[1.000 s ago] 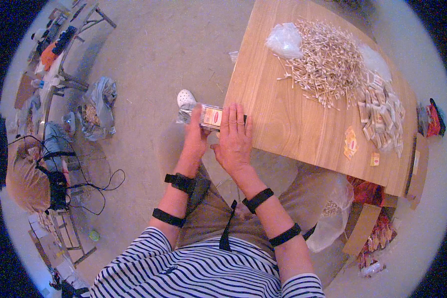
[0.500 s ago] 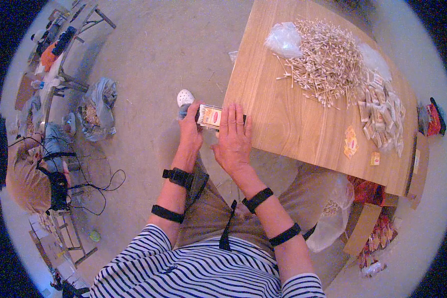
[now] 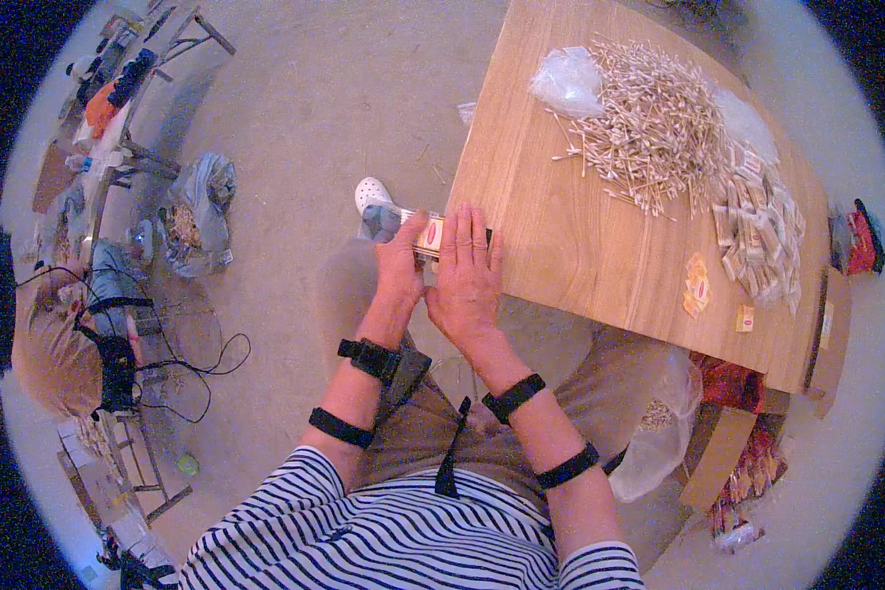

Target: Picking up bundles of cotton swabs and placing them into small plastic bags.

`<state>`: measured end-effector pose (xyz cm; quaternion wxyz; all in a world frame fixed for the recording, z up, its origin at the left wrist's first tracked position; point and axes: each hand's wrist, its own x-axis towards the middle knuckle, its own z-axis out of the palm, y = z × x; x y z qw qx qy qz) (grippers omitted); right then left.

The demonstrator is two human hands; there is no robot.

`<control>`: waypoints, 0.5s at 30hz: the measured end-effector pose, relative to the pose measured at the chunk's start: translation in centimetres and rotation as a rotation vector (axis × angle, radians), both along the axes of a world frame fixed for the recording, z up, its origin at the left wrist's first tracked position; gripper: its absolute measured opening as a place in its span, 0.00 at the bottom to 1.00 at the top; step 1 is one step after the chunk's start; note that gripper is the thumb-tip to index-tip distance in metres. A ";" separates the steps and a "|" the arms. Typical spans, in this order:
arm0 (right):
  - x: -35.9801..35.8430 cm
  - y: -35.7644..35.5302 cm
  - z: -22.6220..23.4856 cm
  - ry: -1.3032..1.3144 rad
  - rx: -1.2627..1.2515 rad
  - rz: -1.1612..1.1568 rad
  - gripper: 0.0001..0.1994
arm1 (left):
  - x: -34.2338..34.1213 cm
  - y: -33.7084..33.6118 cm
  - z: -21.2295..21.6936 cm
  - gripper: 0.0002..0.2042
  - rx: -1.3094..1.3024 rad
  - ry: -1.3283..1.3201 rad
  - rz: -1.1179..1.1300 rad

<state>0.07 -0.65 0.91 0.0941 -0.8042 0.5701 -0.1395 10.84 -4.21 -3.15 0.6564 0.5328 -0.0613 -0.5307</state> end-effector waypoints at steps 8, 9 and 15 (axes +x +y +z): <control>-0.5 -0.2 0.2 -0.114 0.036 0.009 0.52 | -0.6 0.1 0.2 0.15 -0.022 0.039 -0.046; -0.5 -0.2 0.2 -0.145 0.038 0.010 0.53 | -0.4 0.1 -0.1 0.15 -0.022 0.038 -0.043; -2.5 1.6 1.0 -0.077 0.032 -0.070 0.54 | -0.3 0.1 -0.3 0.13 -0.007 0.061 -0.022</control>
